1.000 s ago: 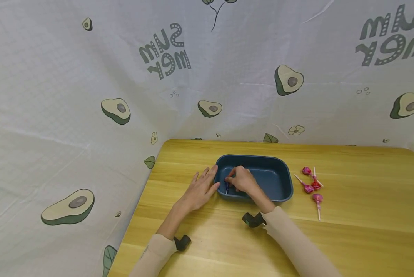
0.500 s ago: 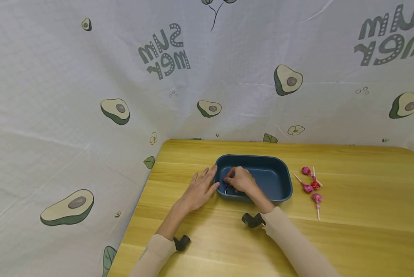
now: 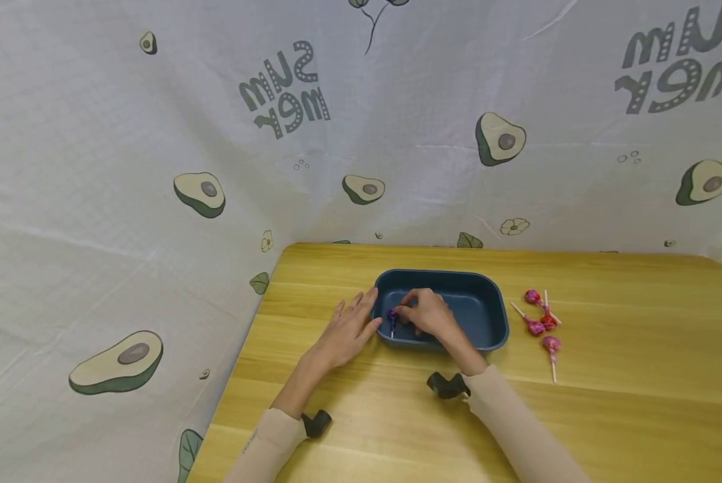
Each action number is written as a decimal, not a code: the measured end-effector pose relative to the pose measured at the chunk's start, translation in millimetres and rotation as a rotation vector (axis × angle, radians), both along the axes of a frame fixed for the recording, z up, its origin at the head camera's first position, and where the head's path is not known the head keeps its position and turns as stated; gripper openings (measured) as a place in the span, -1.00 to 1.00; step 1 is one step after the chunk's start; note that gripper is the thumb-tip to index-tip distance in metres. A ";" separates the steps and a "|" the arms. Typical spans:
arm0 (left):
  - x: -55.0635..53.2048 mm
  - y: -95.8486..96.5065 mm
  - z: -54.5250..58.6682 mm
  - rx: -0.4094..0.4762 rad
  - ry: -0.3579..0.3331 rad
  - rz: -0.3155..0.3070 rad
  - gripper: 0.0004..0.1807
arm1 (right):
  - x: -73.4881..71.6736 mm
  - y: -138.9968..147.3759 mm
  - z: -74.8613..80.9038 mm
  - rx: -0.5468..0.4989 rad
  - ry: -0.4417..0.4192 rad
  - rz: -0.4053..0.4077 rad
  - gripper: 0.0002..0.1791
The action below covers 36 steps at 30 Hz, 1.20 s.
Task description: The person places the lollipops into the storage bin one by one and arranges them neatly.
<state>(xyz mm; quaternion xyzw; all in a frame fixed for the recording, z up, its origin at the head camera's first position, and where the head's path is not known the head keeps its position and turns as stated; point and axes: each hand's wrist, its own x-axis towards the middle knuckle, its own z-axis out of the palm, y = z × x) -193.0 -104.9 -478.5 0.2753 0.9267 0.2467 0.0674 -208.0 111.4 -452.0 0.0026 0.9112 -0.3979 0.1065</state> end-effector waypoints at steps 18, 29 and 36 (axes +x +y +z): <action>0.8 -0.9 1.1 0.017 0.004 0.006 -0.26 | 26.4 80.7 35.5 -0.325 0.100 -0.080 -0.53; 0.3 0.1 -0.2 0.015 0.000 0.005 -0.26 | 49.2 166.8 29.1 -0.245 0.132 -0.339 -0.38; 1.1 1.5 -0.1 0.017 -0.003 0.002 -0.26 | 65.1 195.6 3.7 -0.148 0.109 -0.495 -0.29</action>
